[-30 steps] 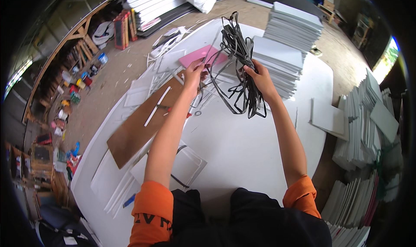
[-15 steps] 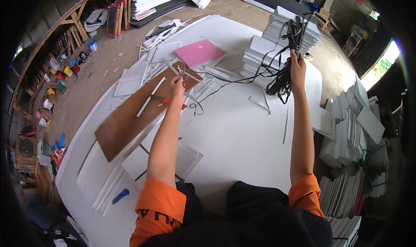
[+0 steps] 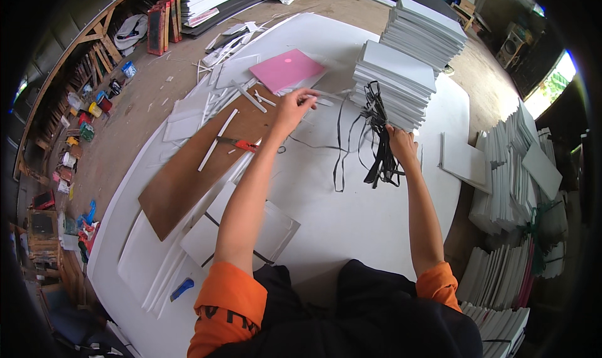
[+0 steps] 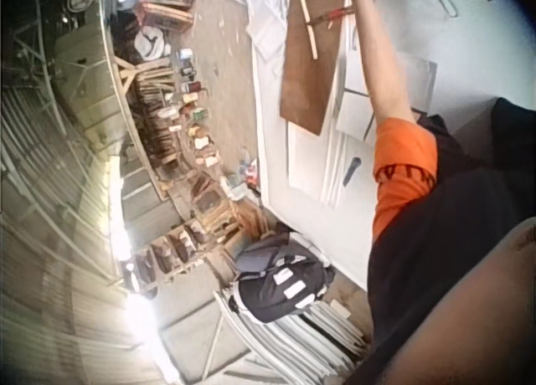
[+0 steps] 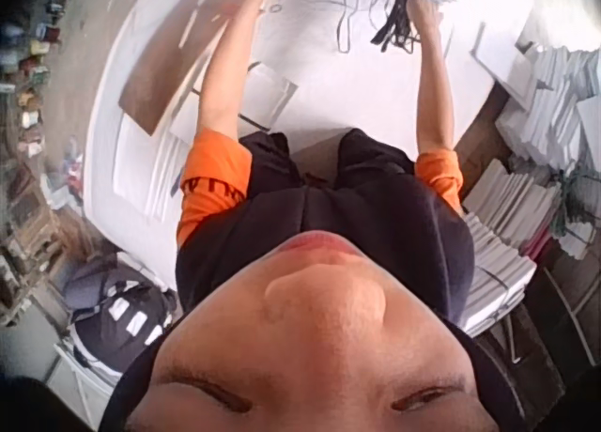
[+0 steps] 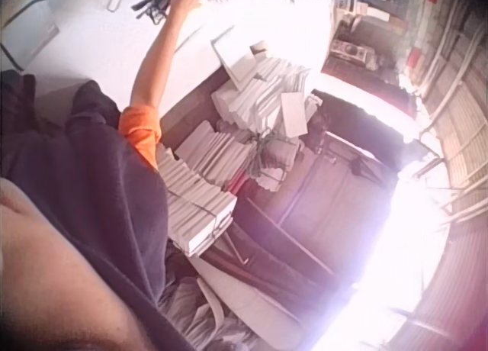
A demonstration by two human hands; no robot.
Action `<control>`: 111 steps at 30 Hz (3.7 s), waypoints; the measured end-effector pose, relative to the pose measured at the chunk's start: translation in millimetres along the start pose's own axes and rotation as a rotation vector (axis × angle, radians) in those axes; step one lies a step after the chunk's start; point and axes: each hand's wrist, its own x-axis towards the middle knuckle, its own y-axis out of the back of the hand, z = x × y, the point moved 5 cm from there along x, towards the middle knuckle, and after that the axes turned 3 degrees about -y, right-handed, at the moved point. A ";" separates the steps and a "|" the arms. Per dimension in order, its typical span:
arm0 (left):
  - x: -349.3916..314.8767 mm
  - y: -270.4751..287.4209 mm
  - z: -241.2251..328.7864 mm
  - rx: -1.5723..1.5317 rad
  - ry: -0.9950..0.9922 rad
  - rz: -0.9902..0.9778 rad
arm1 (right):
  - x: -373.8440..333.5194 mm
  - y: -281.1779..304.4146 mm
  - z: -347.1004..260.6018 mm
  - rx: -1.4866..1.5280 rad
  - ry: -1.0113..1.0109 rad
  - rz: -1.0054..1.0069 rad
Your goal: The person gathers and straightens black straps on a white table, then stacks white rectangular paper sheets. They wrap the straps around the stack, tie them into a knot, and trim the excess strap ends with red-handled scissors.
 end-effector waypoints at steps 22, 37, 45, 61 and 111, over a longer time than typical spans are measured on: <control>-4.0 -16.8 29.4 0.073 -0.072 -0.150 | 13.3 21.9 -24.1 0.471 0.317 -0.030; -23.8 48.6 8.4 0.411 -0.036 -0.137 | 24.7 78.1 62.2 0.431 0.209 0.021; -33.1 111.8 -41.3 0.047 0.246 0.069 | -6.5 225.6 296.4 0.016 -0.113 0.651; -10.7 -40.0 48.1 0.322 -0.164 -0.217 | -31.0 15.7 -80.8 0.844 0.360 -0.704; -23.1 -164.7 -28.4 0.353 0.096 -0.533 | -158.1 -80.4 351.2 -0.133 -0.316 0.174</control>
